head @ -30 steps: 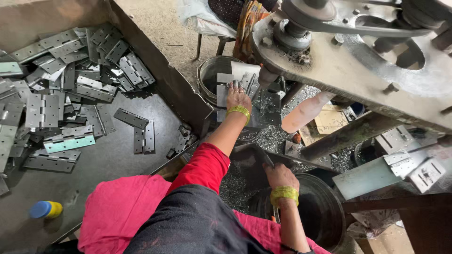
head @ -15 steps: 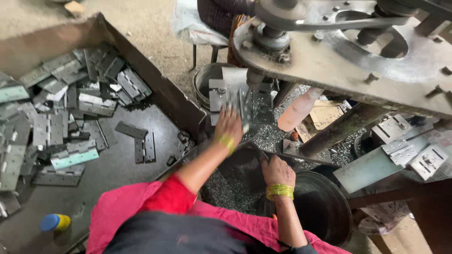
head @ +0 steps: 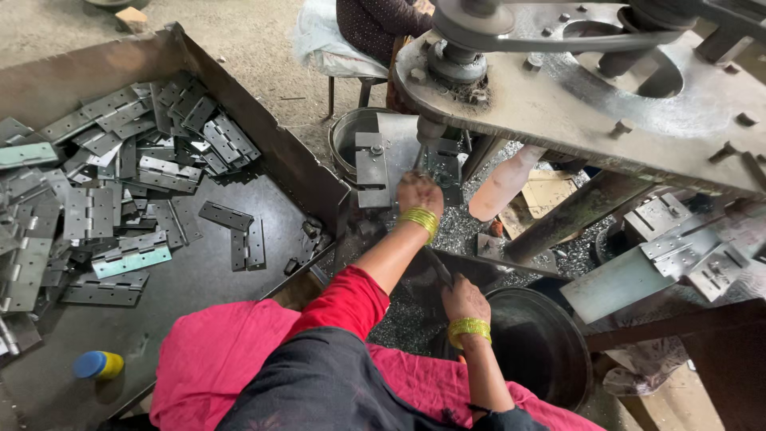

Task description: The person operates a manual punch press in a metal fabrication workshop. They repeatedly pick up metal hinge blanks, place them under the press die, and pull a lever to punch holes, then remove the finished pieces.

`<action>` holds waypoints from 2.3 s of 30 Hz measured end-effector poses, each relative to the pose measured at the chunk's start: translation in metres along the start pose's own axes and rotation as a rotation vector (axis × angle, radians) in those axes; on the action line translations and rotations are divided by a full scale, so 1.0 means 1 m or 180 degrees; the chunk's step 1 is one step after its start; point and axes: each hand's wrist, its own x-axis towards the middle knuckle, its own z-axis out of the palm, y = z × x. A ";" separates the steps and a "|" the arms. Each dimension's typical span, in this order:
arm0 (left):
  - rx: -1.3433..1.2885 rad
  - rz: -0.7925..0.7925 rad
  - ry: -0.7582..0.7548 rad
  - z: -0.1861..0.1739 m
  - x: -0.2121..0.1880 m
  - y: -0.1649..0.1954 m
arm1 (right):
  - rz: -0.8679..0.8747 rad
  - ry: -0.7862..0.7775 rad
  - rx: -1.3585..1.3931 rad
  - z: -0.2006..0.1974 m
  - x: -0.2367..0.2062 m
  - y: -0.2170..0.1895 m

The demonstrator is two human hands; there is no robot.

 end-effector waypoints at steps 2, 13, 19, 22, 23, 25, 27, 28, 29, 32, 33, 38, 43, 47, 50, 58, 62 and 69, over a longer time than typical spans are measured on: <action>-0.0766 -0.0701 -0.0522 0.006 -0.005 -0.011 | -0.0063 -0.0030 -0.0009 0.003 -0.002 0.002; 0.1137 0.0248 -0.0757 0.020 -0.012 -0.046 | -0.0313 -0.0089 -0.0607 -0.048 0.022 -0.036; 0.0165 -0.0225 0.0455 0.034 -0.004 -0.045 | -0.0008 -0.0148 -0.0331 -0.018 0.011 -0.018; 0.0092 -0.0127 0.0642 0.034 -0.013 -0.049 | 0.0322 -0.0220 -0.0032 0.009 -0.006 -0.006; 0.0492 0.0080 0.0088 0.033 -0.017 -0.050 | 0.0238 -0.0144 -0.0065 0.011 -0.009 -0.004; 0.0956 0.0433 -0.0695 0.030 -0.024 -0.053 | 0.0237 -0.0163 -0.0076 0.009 -0.006 -0.004; 0.1076 0.0587 -0.0873 0.027 -0.028 -0.055 | 0.0163 -0.0179 -0.0095 -0.003 0.006 -0.008; 0.0873 0.0395 -0.0479 0.027 -0.028 -0.055 | 0.0028 -0.0116 -0.0227 -0.009 0.014 -0.011; 0.0676 0.0256 -0.0127 0.027 -0.028 -0.055 | -0.0045 -0.0067 -0.0335 -0.014 0.020 -0.012; 0.0334 0.0050 -0.0019 0.029 -0.024 -0.052 | 0.0070 -0.0077 -0.0358 -0.012 0.022 -0.010; 0.0260 0.0007 -0.0147 0.029 -0.023 -0.052 | 0.0162 -0.0114 -0.0322 -0.005 0.019 -0.008; 0.1046 0.0678 0.0271 0.018 -0.032 -0.058 | 0.0312 -0.0207 0.0315 0.020 -0.009 -0.002; -0.1380 -0.0090 0.0328 0.010 -0.025 -0.056 | 0.0272 -0.0227 -0.0003 -0.013 0.017 -0.009; -0.7729 -0.1593 0.0298 0.020 0.010 -0.056 | 0.0317 -0.0228 0.0061 -0.011 0.014 -0.010; -0.9099 -0.1814 0.0487 0.022 0.015 -0.060 | 0.0484 -0.0277 0.0319 0.007 -0.004 -0.010; -0.8802 -0.2017 0.0490 0.012 0.019 -0.050 | 0.0166 -0.0325 -0.0265 -0.021 0.022 -0.014; -0.9119 -0.0803 0.0341 0.013 0.016 -0.052 | 0.0255 -0.0235 -0.0134 -0.013 0.004 -0.019; -0.9142 -0.0369 0.0350 0.024 0.011 -0.059 | 0.0309 -0.0312 -0.0318 -0.018 0.011 -0.019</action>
